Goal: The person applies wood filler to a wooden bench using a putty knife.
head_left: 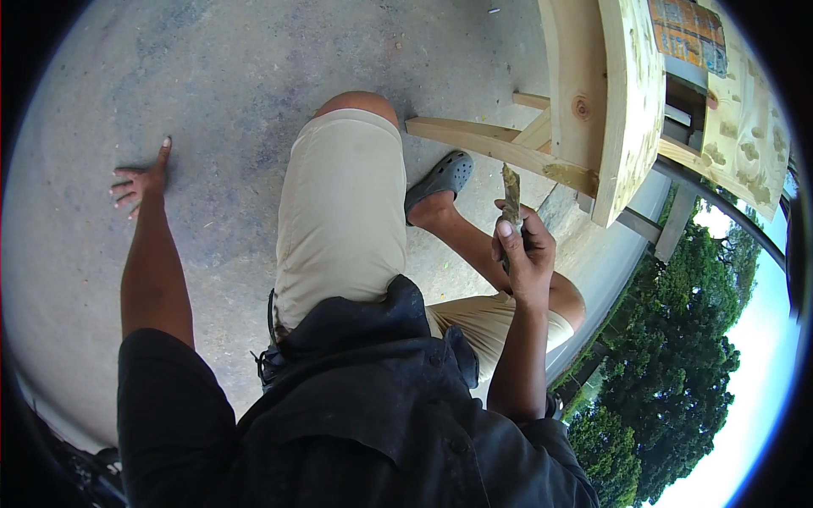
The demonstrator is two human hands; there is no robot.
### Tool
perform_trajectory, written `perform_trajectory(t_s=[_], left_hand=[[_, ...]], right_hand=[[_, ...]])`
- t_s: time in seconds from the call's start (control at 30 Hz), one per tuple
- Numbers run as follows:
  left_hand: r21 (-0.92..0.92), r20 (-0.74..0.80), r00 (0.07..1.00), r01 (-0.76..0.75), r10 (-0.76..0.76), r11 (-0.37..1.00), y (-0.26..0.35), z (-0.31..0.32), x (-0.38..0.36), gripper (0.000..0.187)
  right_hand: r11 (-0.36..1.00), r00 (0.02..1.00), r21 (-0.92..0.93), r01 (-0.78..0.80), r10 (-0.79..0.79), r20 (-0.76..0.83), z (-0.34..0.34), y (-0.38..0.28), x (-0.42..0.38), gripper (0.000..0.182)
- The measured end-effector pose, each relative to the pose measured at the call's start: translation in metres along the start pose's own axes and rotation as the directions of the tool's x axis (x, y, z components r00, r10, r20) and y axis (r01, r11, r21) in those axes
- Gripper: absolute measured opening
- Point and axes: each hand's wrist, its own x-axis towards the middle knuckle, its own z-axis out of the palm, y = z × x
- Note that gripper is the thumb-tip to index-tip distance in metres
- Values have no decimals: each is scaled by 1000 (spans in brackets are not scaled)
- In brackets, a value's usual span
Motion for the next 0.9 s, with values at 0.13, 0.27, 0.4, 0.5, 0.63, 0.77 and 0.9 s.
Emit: perform_trajectory(t_s=[0.13,0.27,0.4,0.5,0.63,0.77,0.9], left_hand=[[7,1,1000,4,-4,1000,0,0,0,152],[-9,1,1000,5,-5,1000,1,0,0,152],[-8,10,1000,18,-18,1000,1,0,0,152],[-10,19,1000,21,-21,1000,1,-2,0,153],[-5,17,1000,19,-19,1000,1,-2,-1,153],[1,8,1000,20,-20,1000,2,-2,0,153],[0,1,1000,15,-15,1000,1,0,1,152]], right_hand=[[1000,1000,4,3,-3,-1,-1,-1,0,31],[1000,1000,2,-3,3,4,-3,-1,-1,31],[1000,1000,8,-7,7,-12,-3,-1,-3,32],[1000,1000,7,-5,5,-14,-3,-2,-4,31],[1000,1000,4,-2,2,-9,-2,-2,-4,31],[1000,1000,-1,3,-3,-1,-2,0,-4,32],[1000,1000,-8,-1,1,-11,-2,-1,-4,31]])
